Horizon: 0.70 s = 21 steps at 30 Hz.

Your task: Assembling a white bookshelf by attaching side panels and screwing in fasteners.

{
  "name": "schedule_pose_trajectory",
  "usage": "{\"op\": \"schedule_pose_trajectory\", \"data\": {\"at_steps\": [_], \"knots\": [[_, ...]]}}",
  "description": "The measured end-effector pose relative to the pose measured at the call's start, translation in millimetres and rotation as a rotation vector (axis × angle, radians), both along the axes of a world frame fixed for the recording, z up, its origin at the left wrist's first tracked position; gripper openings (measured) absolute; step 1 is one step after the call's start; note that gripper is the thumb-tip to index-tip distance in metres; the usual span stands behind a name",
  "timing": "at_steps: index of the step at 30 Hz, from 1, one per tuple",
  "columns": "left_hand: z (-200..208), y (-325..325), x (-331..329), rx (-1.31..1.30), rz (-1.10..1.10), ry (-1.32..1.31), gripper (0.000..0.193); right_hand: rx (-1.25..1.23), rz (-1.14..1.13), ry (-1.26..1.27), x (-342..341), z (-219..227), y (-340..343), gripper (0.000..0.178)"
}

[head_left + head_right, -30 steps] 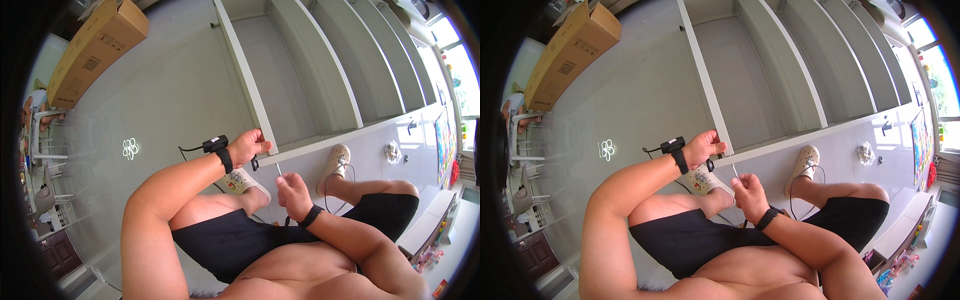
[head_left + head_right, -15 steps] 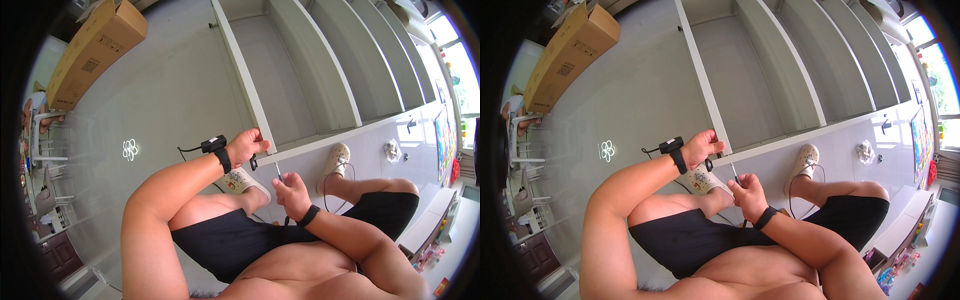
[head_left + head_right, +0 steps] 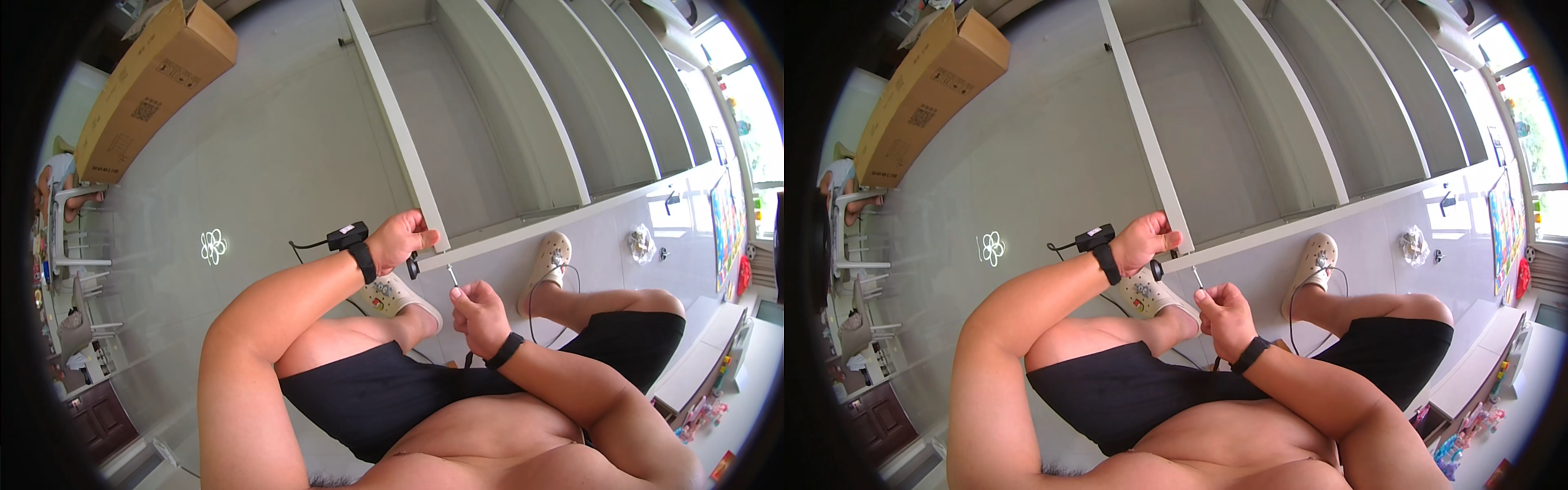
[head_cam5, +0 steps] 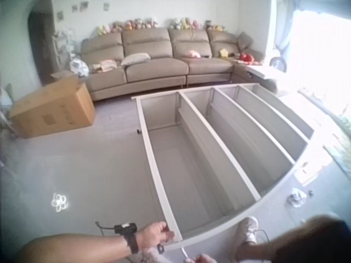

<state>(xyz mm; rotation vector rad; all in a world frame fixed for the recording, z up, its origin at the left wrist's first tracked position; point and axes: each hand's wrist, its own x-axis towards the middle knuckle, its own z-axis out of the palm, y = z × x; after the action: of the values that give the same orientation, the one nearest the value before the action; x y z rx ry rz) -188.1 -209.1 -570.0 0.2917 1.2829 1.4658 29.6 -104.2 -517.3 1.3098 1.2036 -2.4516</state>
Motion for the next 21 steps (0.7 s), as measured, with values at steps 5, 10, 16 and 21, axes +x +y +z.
{"op": "schedule_pose_trajectory", "data": {"at_steps": [5,10,16,21], "knots": [[6,0,1,0.047,-0.010,-0.003,0.020,-0.106,-0.011,-0.022,-4,2,4,0.022],[6,0,1,0.071,0.001,-0.023,0.021,-0.158,-0.069,-0.009,-7,7,1,0.019],[10,1,1,0.050,-0.007,-0.027,0.017,0.180,0.040,0.007,-5,-1,-2,0.017],[7,0,0,0.031,0.002,-0.007,0.015,0.249,0.080,-0.044,-7,-4,-4,0.020]]}}
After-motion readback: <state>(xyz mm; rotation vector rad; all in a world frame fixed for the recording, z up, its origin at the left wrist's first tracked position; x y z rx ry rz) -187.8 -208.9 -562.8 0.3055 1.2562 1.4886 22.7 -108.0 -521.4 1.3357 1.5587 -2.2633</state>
